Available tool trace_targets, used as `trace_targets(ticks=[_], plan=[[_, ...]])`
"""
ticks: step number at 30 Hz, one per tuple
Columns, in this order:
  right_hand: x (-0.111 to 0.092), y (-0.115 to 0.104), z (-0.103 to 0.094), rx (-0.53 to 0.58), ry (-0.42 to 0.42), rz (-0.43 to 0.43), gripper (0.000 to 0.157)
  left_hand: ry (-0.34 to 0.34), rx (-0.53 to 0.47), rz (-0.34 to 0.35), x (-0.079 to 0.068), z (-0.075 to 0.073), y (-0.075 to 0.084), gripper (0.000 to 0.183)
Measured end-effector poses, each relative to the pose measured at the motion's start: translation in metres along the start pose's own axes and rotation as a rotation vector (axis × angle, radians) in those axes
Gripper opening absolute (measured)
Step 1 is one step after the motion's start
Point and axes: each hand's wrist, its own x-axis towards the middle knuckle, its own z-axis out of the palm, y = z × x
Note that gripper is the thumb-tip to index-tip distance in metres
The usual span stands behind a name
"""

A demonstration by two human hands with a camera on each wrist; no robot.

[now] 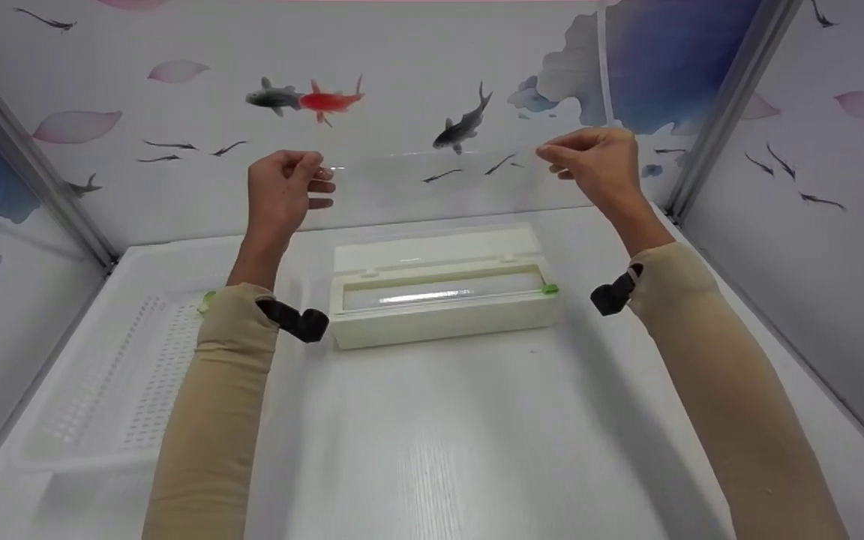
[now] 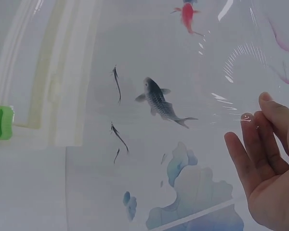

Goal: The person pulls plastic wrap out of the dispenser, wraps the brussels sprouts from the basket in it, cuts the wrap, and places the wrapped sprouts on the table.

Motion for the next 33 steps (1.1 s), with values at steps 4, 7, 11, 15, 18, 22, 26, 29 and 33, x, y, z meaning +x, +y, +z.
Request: trace_targets(ticks=[4,7,11,15,18,22,26,29,33], plan=[[0.002,-0.007,0.000,0.040,0.041,-0.036,0.023,-0.007,0.025,0.030,0.000,-0.003,0.010,0.027],[0.004,-0.012,-0.002,0.069,0.068,-0.069,0.020,-0.008,0.030,0.052,0.000,-0.004,0.019,0.027],[0.006,-0.016,-0.005,0.100,0.085,-0.096,0.021,-0.005,0.025,0.069,-0.001,-0.004,0.028,0.027],[0.003,-0.017,-0.008,0.122,0.089,-0.127,0.023,0.001,0.029,0.086,-0.004,-0.005,0.032,0.027],[-0.003,-0.018,-0.009,0.133,0.089,-0.152,0.025,0.009,0.017,0.110,-0.008,-0.007,0.033,0.025],[-0.012,-0.019,-0.012,0.154,0.097,-0.187,0.025,0.009,-0.020,0.151,-0.014,-0.010,0.036,0.022],[-0.023,-0.018,-0.017,0.250,0.085,-0.219,0.023,-0.001,-0.017,0.211,-0.025,-0.012,0.039,0.021],[-0.035,-0.015,-0.022,0.311,0.082,-0.251,0.022,-0.019,0.009,0.275,-0.034,-0.013,0.040,0.022],[-0.051,-0.013,-0.031,0.330,0.107,-0.299,0.022,-0.039,0.006,0.354,-0.046,-0.012,0.043,0.022]])
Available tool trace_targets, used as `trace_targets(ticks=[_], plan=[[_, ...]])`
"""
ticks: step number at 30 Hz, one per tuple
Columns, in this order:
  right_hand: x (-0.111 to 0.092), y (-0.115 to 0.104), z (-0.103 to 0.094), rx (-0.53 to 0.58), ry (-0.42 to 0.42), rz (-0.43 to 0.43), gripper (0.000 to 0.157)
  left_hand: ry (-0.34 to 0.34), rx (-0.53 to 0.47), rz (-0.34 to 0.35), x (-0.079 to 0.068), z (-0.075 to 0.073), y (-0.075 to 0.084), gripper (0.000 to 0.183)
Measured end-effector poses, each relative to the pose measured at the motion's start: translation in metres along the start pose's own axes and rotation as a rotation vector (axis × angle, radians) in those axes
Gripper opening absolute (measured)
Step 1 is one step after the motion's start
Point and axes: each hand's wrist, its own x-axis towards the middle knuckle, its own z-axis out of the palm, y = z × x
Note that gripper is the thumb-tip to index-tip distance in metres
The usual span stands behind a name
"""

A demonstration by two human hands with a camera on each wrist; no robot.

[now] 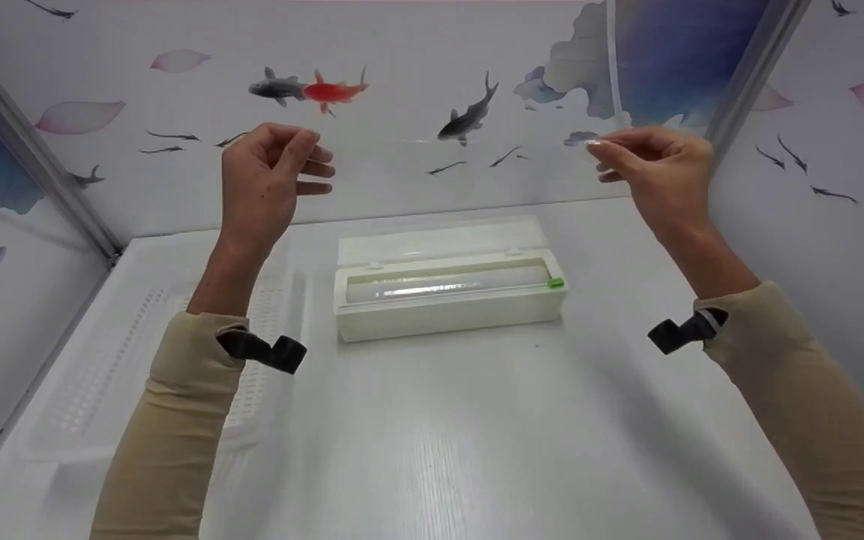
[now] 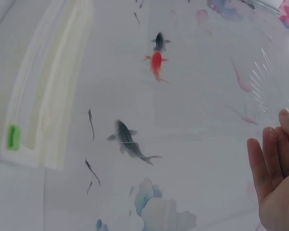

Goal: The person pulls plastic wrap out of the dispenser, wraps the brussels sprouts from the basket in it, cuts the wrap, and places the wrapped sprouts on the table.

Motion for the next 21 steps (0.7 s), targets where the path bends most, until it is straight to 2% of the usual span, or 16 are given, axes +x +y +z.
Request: trace_targets(ticks=[6,11,17,21], plan=[[-0.012,-0.011,-0.008,0.018,0.004,-0.022,0.022,-0.005,-0.020,0.045,-0.011,0.000,0.011,0.017],[-0.021,-0.019,-0.012,-0.112,-0.030,-0.053,0.018,-0.021,-0.002,0.041,-0.022,-0.003,0.016,0.014],[-0.039,-0.026,-0.013,-0.277,-0.049,-0.144,0.015,-0.030,0.009,0.045,-0.034,-0.009,0.018,0.013],[-0.052,-0.028,-0.014,-0.342,-0.054,-0.195,0.013,-0.044,0.013,0.055,-0.042,-0.013,0.020,0.012]])
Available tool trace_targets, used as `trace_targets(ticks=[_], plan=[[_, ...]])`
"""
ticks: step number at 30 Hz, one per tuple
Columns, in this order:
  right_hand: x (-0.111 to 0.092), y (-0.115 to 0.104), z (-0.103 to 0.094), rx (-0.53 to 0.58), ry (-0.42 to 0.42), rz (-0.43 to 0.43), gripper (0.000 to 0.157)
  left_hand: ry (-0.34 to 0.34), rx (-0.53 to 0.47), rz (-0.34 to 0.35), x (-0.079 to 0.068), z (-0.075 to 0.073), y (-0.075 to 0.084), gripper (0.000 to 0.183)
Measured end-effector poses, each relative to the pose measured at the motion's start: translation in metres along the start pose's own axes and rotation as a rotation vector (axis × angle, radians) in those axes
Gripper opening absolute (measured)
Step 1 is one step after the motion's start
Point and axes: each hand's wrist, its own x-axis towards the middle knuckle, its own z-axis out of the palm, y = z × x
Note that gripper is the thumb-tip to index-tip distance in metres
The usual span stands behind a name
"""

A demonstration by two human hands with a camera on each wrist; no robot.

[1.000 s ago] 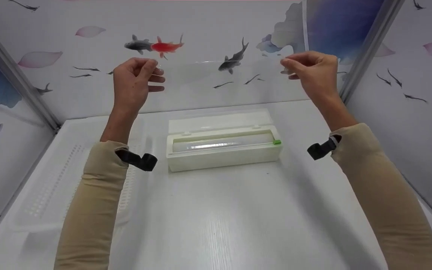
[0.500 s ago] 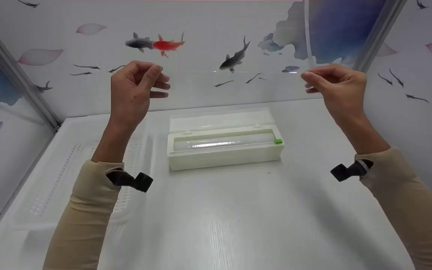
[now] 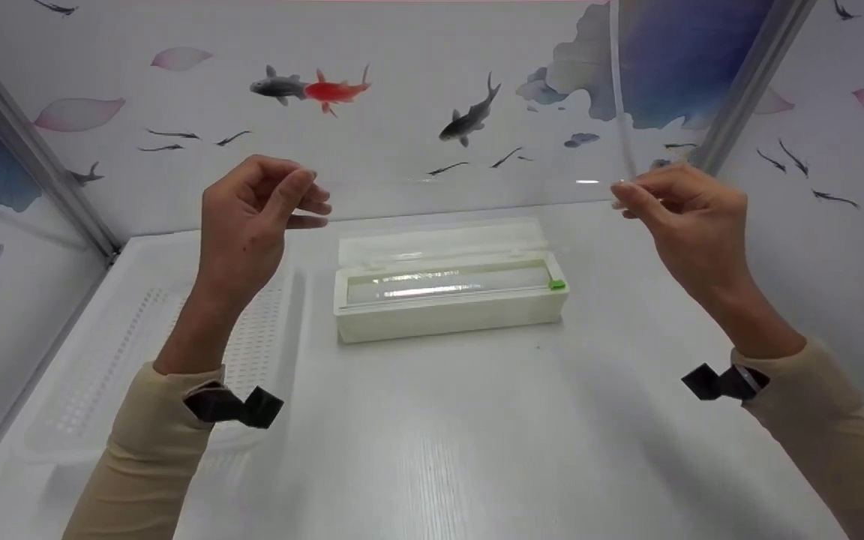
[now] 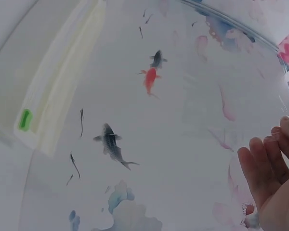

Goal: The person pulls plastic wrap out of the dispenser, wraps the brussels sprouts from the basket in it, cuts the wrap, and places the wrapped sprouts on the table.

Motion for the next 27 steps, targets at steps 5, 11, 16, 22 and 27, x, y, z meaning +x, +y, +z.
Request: trace_targets(ticks=[5,11,16,22,27], plan=[[-0.015,-0.005,-0.004,0.019,-0.019,-0.046,0.007,-0.024,-0.010,-0.007,-0.013,-0.004,0.004,0.011],[-0.032,-0.010,-0.011,0.100,-0.080,-0.053,0.006,-0.054,-0.008,0.027,-0.036,-0.010,0.005,0.014],[-0.044,-0.010,-0.017,0.189,-0.141,-0.030,0.008,-0.091,0.018,0.020,-0.058,-0.012,0.008,0.013],[-0.058,0.000,-0.030,0.151,-0.316,-0.080,0.013,-0.150,0.031,-0.019,-0.083,-0.013,0.006,0.007],[-0.065,0.014,-0.040,0.106,-0.523,-0.192,0.028,-0.251,0.005,-0.146,-0.104,-0.014,0.000,0.006]])
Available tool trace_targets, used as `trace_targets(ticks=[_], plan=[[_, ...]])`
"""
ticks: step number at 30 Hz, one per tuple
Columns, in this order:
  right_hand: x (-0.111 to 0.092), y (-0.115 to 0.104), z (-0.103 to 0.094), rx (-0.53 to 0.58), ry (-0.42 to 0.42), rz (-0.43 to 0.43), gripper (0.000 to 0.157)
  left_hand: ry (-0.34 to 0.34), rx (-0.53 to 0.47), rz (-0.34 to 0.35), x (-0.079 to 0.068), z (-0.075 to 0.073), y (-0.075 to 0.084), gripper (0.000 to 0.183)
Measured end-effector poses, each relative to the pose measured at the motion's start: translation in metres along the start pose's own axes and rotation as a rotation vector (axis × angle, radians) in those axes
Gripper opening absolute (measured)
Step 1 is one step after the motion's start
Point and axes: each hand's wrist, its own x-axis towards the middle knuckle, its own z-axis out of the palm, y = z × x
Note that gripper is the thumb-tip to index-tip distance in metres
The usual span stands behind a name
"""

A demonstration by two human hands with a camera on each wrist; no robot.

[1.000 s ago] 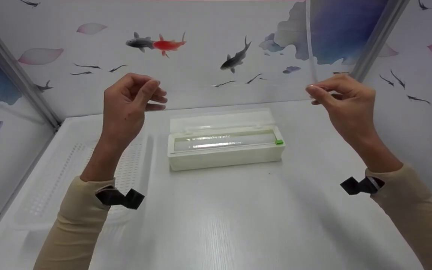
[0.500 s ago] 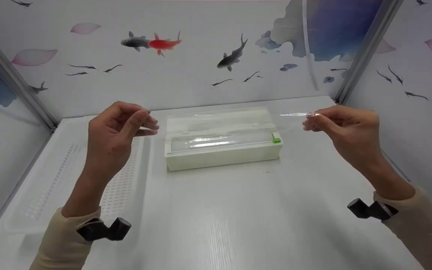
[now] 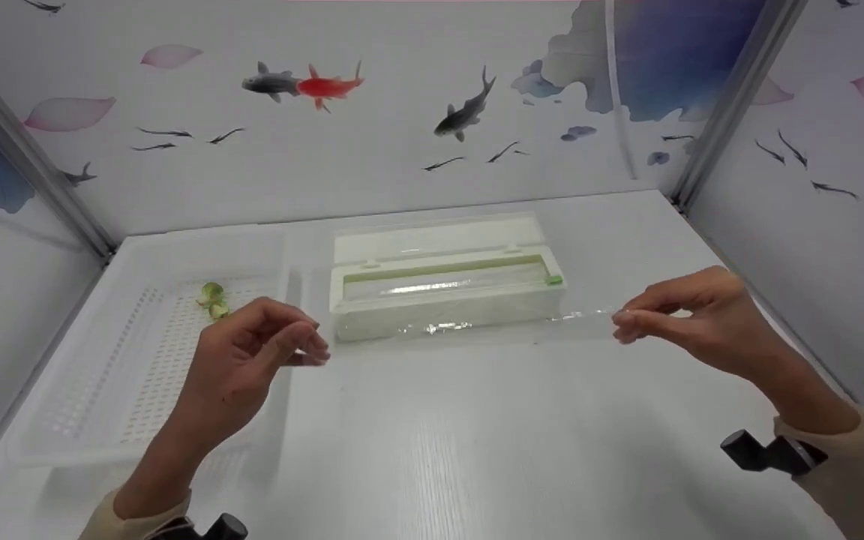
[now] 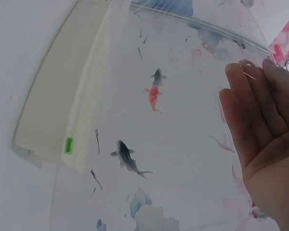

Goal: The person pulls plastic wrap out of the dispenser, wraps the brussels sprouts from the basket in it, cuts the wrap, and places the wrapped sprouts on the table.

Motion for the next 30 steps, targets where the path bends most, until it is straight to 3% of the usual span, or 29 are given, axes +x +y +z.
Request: trace_targets(ticks=[4,8,13,22,30], plan=[[-0.009,0.005,0.001,0.098,-0.130,-0.001,0.032,-0.095,-0.030,-0.070,-0.011,0.002,-0.007,0.009],[-0.014,0.006,0.004,0.129,-0.252,0.059,0.031,-0.170,-0.067,-0.157,-0.021,0.002,-0.014,0.015],[-0.021,0.010,0.008,0.143,-0.297,0.090,0.028,-0.245,-0.087,-0.264,-0.028,0.004,-0.022,0.023],[-0.033,0.020,0.022,0.254,-0.406,0.195,0.020,-0.384,-0.125,-0.376,-0.038,0.007,-0.041,0.026],[-0.032,0.019,0.035,0.355,-0.462,0.269,0.017,-0.391,-0.082,-0.459,-0.045,0.015,-0.061,0.030]])
